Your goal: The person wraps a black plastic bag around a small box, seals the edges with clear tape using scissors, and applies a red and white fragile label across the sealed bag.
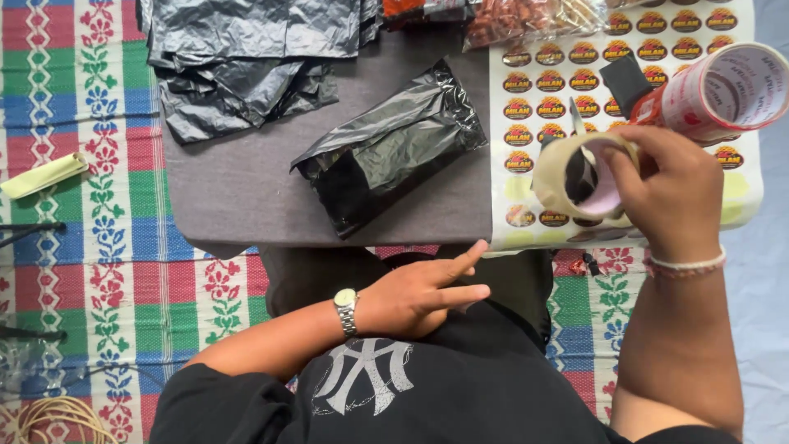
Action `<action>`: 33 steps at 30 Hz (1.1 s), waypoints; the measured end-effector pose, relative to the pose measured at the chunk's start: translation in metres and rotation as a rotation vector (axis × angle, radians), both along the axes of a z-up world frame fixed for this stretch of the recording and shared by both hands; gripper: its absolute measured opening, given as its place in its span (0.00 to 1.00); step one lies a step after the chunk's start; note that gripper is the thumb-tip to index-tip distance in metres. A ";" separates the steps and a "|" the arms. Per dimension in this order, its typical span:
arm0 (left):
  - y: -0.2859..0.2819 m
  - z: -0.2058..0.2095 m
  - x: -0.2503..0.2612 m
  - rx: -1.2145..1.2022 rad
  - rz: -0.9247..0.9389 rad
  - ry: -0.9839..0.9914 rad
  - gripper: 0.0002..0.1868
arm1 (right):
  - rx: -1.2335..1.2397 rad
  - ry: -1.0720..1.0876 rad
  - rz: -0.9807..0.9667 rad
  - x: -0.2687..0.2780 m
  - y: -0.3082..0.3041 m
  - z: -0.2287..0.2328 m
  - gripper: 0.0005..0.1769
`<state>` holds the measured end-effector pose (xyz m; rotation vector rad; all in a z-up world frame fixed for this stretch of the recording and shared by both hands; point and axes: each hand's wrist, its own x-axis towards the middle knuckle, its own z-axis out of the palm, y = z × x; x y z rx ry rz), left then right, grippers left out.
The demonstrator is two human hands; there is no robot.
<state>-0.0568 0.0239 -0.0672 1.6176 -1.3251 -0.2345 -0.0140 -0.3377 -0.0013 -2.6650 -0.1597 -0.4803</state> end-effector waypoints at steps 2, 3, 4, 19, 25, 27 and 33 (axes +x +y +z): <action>0.001 -0.005 -0.005 0.065 -0.016 0.030 0.43 | -0.049 -0.022 0.029 0.015 0.007 -0.003 0.06; 0.002 -0.007 -0.007 0.130 -0.039 0.057 0.43 | -0.097 -0.046 0.053 0.023 0.010 -0.005 0.05; -0.002 -0.003 -0.005 0.129 -0.035 0.057 0.43 | -0.098 -0.046 0.056 0.033 0.010 -0.008 0.05; -0.027 0.037 -0.020 0.472 -0.433 0.183 0.52 | -0.555 -0.006 0.231 0.061 0.041 -0.010 0.05; -0.028 0.032 -0.019 0.488 -0.383 0.195 0.41 | -0.330 -0.292 0.280 0.009 0.066 0.024 0.20; -0.028 0.031 -0.018 0.468 -0.362 0.172 0.42 | -0.078 -0.089 0.066 -0.034 0.087 0.034 0.14; -0.028 -0.033 -0.041 0.115 -0.199 0.043 0.28 | -0.027 0.321 -0.045 -0.093 0.101 -0.021 0.13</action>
